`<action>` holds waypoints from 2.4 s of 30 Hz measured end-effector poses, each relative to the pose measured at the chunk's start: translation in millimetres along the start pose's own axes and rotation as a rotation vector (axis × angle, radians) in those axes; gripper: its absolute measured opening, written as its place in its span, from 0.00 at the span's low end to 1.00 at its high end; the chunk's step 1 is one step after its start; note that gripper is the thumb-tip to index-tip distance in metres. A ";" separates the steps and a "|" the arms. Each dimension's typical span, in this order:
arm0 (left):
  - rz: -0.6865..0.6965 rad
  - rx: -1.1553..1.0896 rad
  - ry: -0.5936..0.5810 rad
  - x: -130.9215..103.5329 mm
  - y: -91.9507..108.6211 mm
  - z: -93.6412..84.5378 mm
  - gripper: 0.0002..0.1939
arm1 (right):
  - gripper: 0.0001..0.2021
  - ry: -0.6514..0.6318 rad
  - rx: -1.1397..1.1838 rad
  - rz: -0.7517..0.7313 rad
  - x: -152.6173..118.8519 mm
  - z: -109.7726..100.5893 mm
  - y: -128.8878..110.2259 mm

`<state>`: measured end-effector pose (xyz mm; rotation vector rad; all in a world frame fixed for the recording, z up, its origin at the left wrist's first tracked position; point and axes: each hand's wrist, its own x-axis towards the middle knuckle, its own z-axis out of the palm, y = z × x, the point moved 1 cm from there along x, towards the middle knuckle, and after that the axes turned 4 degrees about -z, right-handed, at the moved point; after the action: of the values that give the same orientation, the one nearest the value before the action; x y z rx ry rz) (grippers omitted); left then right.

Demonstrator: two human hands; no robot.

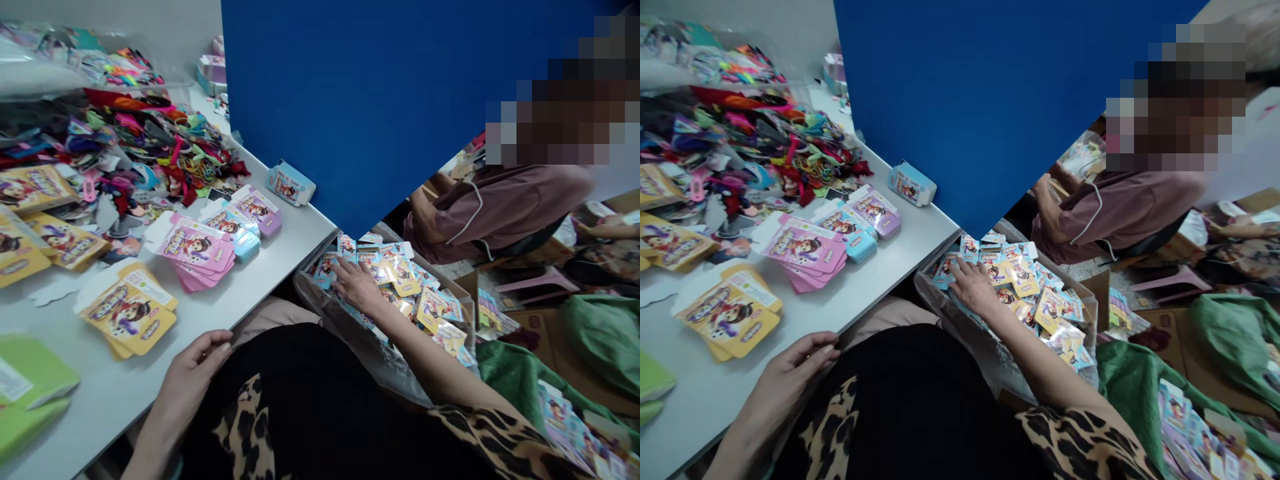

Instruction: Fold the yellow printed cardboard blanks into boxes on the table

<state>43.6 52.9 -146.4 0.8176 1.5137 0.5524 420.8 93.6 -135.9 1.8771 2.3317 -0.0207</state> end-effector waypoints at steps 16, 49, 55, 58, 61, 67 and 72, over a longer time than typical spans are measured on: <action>0.123 -0.082 0.029 -29.6 12.4 11.3 0.13 | 0.18 0.158 -0.066 -0.052 -9.3 -1.8 15.7; 0.198 0.354 0.970 -9.4 -0.1 -54.0 0.28 | 0.25 0.223 0.396 -0.706 69.7 -28.4 -293.3; 0.145 0.357 0.952 -0.4 -3.8 -59.1 0.30 | 0.23 0.356 0.408 -0.650 91.5 -52.7 -266.5; 0.159 0.330 0.934 1.2 -7.7 -59.9 0.31 | 0.28 0.381 0.360 -0.473 121.4 -62.1 -241.7; 0.163 0.301 0.931 1.9 -9.8 -59.3 0.33 | 0.33 0.237 0.308 -0.363 144.0 -61.5 -229.5; 0.249 0.273 0.944 -2.2 -2.4 -57.5 0.31 | 0.29 0.281 0.230 -0.326 136.5 -58.7 -243.9; 0.222 0.232 0.935 -9.8 8.3 -54.5 0.30 | 0.28 0.329 0.192 -0.324 136.2 -57.7 -246.1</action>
<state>-8.8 57.4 -127.4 0.9702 2.3840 1.0245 147.1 178.1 -115.8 1.6620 2.9340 0.0326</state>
